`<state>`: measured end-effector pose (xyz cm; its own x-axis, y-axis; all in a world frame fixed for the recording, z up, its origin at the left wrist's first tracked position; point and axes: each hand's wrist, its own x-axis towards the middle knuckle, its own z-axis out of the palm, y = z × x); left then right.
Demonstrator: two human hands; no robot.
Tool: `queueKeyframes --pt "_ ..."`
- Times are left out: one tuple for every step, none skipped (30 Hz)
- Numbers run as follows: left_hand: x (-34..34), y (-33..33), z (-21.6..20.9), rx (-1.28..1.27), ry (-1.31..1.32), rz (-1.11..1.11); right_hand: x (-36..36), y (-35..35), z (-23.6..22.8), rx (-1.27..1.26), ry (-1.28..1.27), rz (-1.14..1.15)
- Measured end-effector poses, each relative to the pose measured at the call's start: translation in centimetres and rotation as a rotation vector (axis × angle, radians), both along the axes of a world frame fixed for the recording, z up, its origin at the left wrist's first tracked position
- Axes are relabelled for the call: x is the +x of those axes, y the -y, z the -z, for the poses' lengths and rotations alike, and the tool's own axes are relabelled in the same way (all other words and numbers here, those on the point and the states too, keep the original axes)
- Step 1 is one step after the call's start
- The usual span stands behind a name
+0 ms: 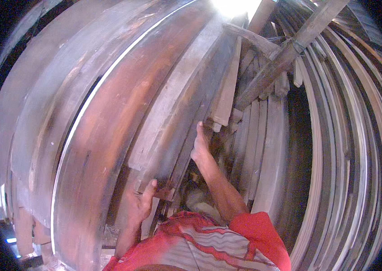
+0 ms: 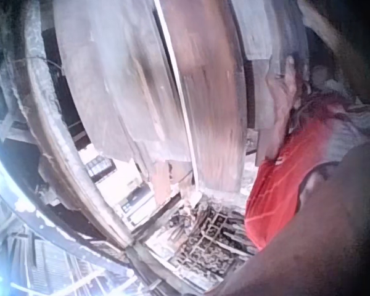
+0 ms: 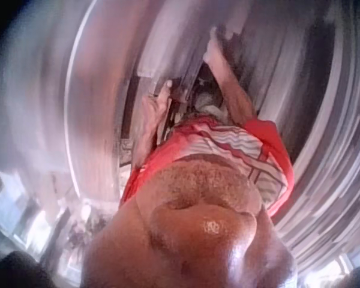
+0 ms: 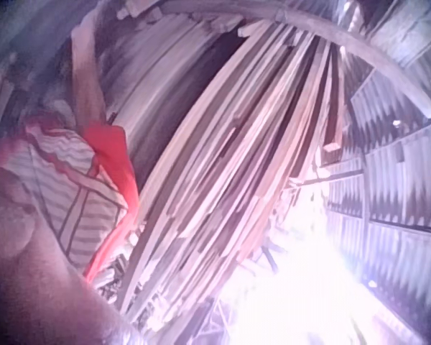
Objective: The person sorts wooden planks by hand, lifting, turning over, feeling the surfaces, and rearranging the planks from a stack.
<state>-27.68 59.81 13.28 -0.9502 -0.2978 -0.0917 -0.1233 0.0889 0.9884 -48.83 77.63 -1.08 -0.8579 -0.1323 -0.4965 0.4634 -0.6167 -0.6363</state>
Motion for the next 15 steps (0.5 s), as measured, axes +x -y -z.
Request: queueKeyframes --pt "1.0 0.7 0.0 0.001 -0.007 0.002 0.8 0.8 -0.5 -0.008 -0.014 0.006" --pt "2.0 1.7 0.1 -0.018 -0.012 -0.002 1.9 1.5 -0.7 -0.008 -0.020 0.007" --pt "2.8 2.8 0.2 -0.040 -0.018 -0.010 3.0 2.4 -0.9 0.006 -0.034 0.018" --pt "3.5 3.7 0.1 -0.043 -0.027 -0.015 3.8 3.3 -1.4 0.021 -0.048 0.026" --pt "4.1 4.5 -0.2 -0.031 -0.026 -0.035 4.6 3.9 -1.8 0.018 -0.054 0.021" --pt "5.0 5.1 -0.6 -0.015 -0.017 -0.051 6.0 4.4 -2.7 0.006 -0.049 0.015" --pt "5.5 5.7 -1.2 -0.018 0.001 -0.067 6.8 4.6 -3.0 -0.006 -0.042 0.010" --pt "5.9 6.1 -1.3 -0.014 0.008 -0.069 7.0 4.5 -2.6 -0.002 -0.035 0.008" --pt "6.4 6.4 -1.3 -0.027 0.013 -0.082 7.3 4.4 -2.2 0.075 -0.072 -0.053" --pt "6.9 6.8 -1.3 -0.039 0.019 -0.095 7.5 4.2 -2.0 0.152 -0.109 -0.115" --pt "7.3 7.1 -0.3 -0.030 0.053 -0.094 7.5 3.6 -1.9 0.155 -0.097 -0.124" --pt "7.4 7.2 0.0 -0.029 0.059 -0.111 6.7 3.1 -2.2 0.239 -0.048 -0.141" --pt "7.5 7.2 0.2 -0.031 0.073 -0.122 6.1 2.3 -2.4 0.326 0.005 -0.153" --pt "7.5 7.1 0.4 -0.032 0.086 -0.135 4.6 1.3 -1.2 0.328 0.015 -0.167" --pt "7.5 7.0 0.4 -0.031 0.100 -0.138 2.4 -0.1 1.1 0.221 -0.019 -0.129"
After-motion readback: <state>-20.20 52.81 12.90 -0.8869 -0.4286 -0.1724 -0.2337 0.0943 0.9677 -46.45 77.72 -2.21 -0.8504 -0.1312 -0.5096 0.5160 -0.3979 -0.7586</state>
